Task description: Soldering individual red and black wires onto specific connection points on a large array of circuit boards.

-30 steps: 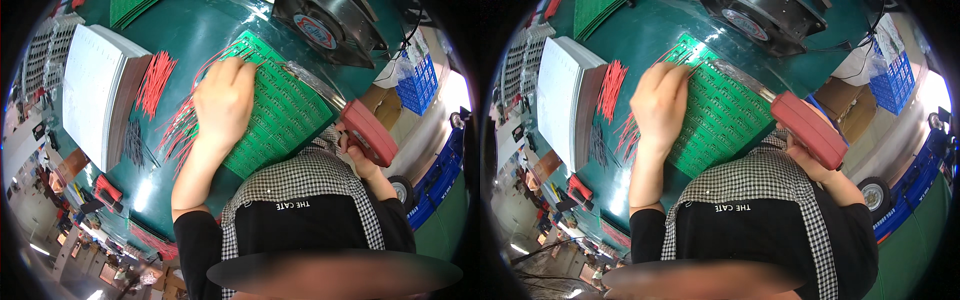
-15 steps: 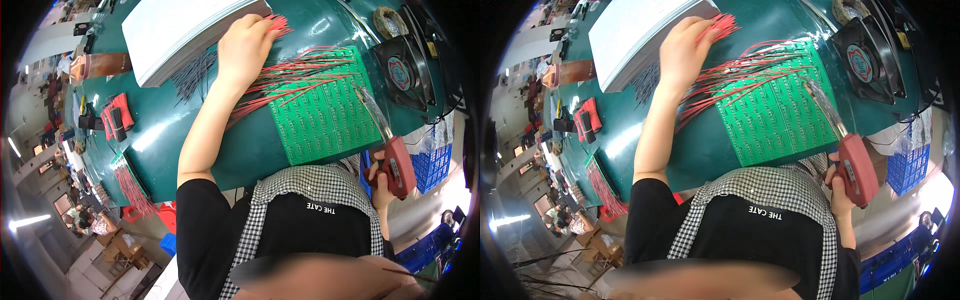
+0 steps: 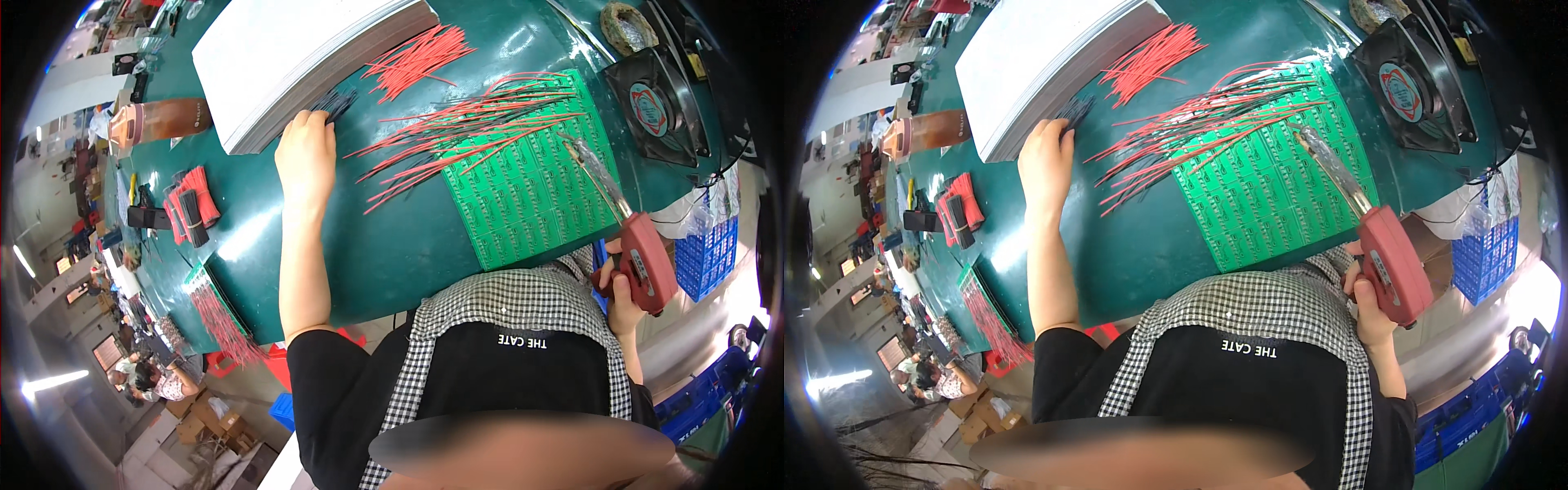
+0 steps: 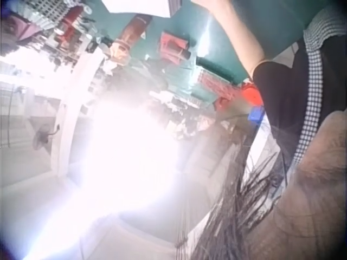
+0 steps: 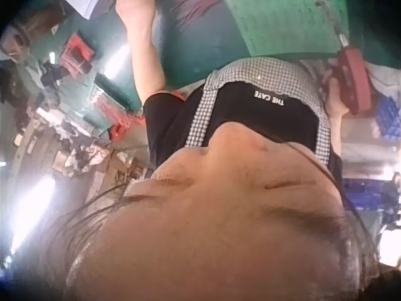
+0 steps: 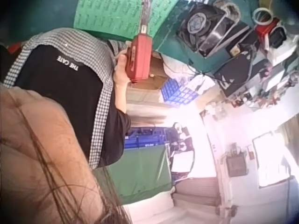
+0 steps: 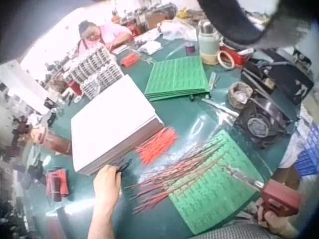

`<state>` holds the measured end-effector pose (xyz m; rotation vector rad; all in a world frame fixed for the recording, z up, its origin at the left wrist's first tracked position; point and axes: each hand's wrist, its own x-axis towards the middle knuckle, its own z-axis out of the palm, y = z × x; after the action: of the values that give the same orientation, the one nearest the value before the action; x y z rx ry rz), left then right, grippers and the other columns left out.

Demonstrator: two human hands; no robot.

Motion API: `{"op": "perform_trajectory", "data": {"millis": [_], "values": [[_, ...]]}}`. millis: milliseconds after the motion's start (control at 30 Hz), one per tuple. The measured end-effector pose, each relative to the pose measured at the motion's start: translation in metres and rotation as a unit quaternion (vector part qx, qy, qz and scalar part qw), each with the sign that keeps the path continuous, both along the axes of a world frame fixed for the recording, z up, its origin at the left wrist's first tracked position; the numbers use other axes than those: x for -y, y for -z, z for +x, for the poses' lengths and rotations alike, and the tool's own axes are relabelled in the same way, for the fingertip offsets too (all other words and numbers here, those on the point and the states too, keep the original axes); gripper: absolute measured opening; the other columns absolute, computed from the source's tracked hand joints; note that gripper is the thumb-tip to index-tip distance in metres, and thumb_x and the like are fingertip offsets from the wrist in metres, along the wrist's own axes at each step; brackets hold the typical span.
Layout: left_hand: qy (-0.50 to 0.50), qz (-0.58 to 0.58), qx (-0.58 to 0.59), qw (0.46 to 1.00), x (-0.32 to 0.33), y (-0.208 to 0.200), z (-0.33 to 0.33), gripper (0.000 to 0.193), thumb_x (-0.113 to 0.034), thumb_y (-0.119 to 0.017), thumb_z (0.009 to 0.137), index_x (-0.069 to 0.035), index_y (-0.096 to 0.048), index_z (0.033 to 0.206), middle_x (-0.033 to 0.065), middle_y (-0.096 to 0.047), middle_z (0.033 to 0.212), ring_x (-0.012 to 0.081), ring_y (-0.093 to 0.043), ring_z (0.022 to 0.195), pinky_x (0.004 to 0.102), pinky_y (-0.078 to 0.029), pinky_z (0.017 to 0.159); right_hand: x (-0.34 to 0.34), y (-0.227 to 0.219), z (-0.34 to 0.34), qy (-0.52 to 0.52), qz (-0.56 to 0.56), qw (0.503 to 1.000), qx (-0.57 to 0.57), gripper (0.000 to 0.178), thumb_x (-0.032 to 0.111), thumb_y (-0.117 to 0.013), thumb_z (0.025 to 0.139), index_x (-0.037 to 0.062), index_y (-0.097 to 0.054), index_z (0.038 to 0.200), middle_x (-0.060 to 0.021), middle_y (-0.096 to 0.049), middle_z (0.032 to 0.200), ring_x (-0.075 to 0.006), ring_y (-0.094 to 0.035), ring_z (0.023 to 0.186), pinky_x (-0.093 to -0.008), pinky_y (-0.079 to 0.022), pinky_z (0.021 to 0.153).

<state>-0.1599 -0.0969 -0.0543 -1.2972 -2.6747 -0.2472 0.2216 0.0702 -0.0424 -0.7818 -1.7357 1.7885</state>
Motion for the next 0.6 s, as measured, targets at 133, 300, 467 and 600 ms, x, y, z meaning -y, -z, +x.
{"op": "perform_trajectory", "data": {"millis": [133, 300, 467, 600], "values": [[-0.029, 0.035, 0.086, 0.995, 0.004, -0.002, -0.016, 0.016, -0.011, -0.061, 0.072, 0.0, -0.062, 0.083, 0.0127, -0.06, 0.075, 0.027, -0.059, 0.07, 0.0349, -0.046, 0.064, 0.0, 0.0, 0.0, 0.015, 0.0, 1.0, -0.012, 0.043, 0.018, -0.055, 0.083, -0.0026, -0.04, 0.117, -0.0166, -0.051, 0.106, -0.0125, -0.048, 0.06, -0.0232, -0.039, 0.053], [-0.1, 0.078, 0.238, 0.963, 0.004, -0.011, -0.03, 0.017, -0.01, -0.063, 0.072, 0.003, -0.064, 0.084, 0.0138, -0.063, 0.069, 0.0178, -0.06, 0.061, 0.0286, -0.046, 0.061, 0.0, 0.0, 0.001, 0.014, 0.003, 1.0, -0.012, 0.043, 0.018, -0.055, 0.083, -0.0023, -0.04, 0.118, -0.0166, -0.051, 0.106, -0.0124, -0.048, 0.06, -0.023, -0.039, 0.053], [-0.073, 0.194, 0.401, 0.892, 0.017, -0.001, -0.051, 0.019, -0.002, -0.054, 0.081, 0.011, -0.056, 0.095, 0.01, -0.06, 0.072, 0.0123, -0.059, 0.064, 0.0239, -0.049, 0.062, 0.002, -0.001, 0.001, 0.01, 0.002, 1.0, -0.017, 0.044, 0.019, -0.054, 0.084, -0.0022, -0.039, 0.119, -0.0166, -0.051, 0.106, -0.0124, -0.047, 0.06, -0.0229, -0.039, 0.053], [-0.071, 0.202, 0.448, 0.868, 0.022, -0.002, -0.055, 0.018, -0.002, -0.053, 0.082, 0.009, -0.057, 0.094, 0.0104, -0.061, 0.073, 0.0124, -0.059, 0.065, 0.0242, -0.049, 0.062, 0.006, 0.0, 0.002, 0.032, 0.005, 0.999, -0.003, 0.041, 0.018, -0.053, 0.082, -0.0041, -0.041, 0.114, -0.016, -0.05, 0.103, -0.0122, -0.046, 0.057, -0.0227, -0.037, 0.052]]}}
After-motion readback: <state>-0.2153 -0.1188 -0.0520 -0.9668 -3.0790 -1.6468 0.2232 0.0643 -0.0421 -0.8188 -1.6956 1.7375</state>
